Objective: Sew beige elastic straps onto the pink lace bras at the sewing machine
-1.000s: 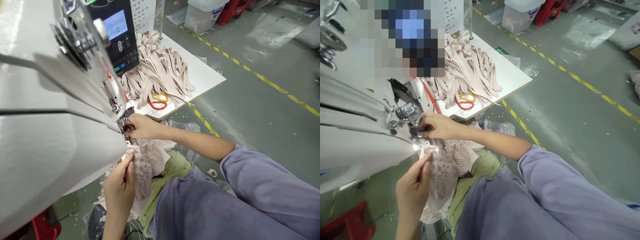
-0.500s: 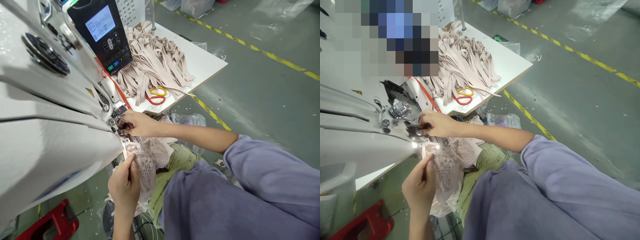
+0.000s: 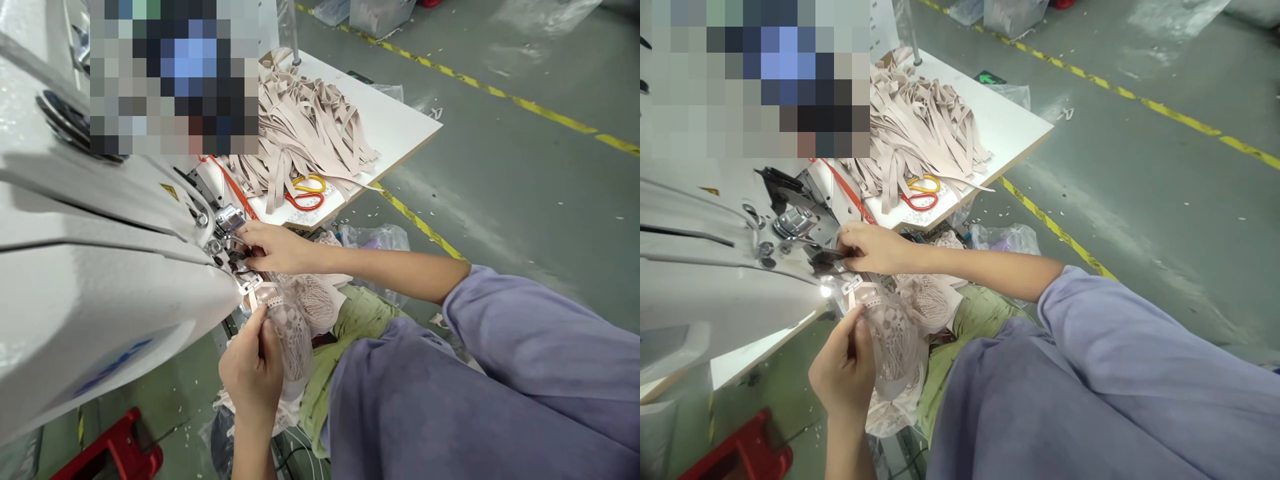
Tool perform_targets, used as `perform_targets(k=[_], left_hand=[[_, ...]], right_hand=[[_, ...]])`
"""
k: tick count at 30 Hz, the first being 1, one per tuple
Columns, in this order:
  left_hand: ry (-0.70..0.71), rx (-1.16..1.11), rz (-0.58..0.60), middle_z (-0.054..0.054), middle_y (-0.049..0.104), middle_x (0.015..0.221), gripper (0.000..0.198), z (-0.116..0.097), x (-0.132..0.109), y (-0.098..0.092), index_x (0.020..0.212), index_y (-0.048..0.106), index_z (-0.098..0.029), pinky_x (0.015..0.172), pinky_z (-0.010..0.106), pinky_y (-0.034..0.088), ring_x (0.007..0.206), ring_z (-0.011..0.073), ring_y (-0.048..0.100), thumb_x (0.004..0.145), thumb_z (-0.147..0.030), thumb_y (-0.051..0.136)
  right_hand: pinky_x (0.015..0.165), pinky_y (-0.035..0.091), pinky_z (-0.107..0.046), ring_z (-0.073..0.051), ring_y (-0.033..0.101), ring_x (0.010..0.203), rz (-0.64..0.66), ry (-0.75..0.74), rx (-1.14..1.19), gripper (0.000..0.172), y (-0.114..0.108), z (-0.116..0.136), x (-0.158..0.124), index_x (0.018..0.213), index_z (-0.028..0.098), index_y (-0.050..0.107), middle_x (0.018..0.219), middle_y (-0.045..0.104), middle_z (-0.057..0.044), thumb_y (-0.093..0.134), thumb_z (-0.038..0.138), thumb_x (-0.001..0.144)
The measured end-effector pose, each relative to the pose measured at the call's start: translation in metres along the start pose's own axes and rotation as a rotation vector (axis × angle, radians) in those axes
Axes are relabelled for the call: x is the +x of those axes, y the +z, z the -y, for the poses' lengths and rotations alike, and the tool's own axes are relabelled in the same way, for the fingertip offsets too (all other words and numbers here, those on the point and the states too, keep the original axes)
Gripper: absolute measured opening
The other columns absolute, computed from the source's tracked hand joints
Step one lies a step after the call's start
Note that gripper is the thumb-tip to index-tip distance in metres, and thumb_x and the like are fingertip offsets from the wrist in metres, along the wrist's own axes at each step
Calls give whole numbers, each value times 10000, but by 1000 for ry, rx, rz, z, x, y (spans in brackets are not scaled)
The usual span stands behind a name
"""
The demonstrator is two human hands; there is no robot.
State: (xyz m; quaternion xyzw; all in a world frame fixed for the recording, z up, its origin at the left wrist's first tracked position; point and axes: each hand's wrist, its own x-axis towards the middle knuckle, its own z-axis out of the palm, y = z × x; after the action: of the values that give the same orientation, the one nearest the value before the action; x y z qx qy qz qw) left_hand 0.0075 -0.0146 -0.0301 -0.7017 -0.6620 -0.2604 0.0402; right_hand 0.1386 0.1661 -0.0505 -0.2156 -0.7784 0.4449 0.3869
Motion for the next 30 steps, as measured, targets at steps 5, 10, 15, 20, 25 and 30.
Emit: perform_targets(k=[5,10,15,20,25,30], left_hand=[[-67,-10,-28,59,788,980,282,4,-4,3,1175,714,-218,638,213,511,737,156,735,921,-248,596],[-83,-38,-38,51,788,994,270,6,-3,5,1155,726,-218,655,211,517,769,159,745,934,-238,573],[-116,-74,-35,46,793,950,254,7,-1,6,1115,746,-213,640,210,515,721,154,739,939,-252,567],[-138,-83,-13,40,796,907,259,10,2,5,1106,755,-223,542,202,479,623,136,714,938,-266,563],[-188,-50,-13,56,789,986,288,8,9,3,1110,761,-242,556,212,506,759,182,750,935,-303,541],[-174,-26,-16,46,790,987,293,12,7,4,1107,760,-242,593,231,522,766,187,751,931,-296,532]], right_hand=[[777,415,-289,-162,504,868,-14,-1,-13,99,-2,0,-2,760,177,514,913,526,-32,573,115,809],[747,417,-273,-139,504,826,-25,18,-16,42,4,0,-6,805,162,563,982,546,-41,585,146,837],[786,430,-288,-161,534,902,1,30,-61,29,6,0,-4,811,158,575,1025,567,-57,598,152,827],[742,432,-289,-177,536,880,32,69,-89,47,5,1,3,804,157,568,984,572,-62,610,140,791],[729,434,-281,-174,530,871,5,73,-105,72,5,2,7,796,159,576,946,583,-44,616,109,763],[754,444,-291,-184,549,905,14,68,-91,77,6,0,8,802,153,597,943,580,-46,601,88,762]])
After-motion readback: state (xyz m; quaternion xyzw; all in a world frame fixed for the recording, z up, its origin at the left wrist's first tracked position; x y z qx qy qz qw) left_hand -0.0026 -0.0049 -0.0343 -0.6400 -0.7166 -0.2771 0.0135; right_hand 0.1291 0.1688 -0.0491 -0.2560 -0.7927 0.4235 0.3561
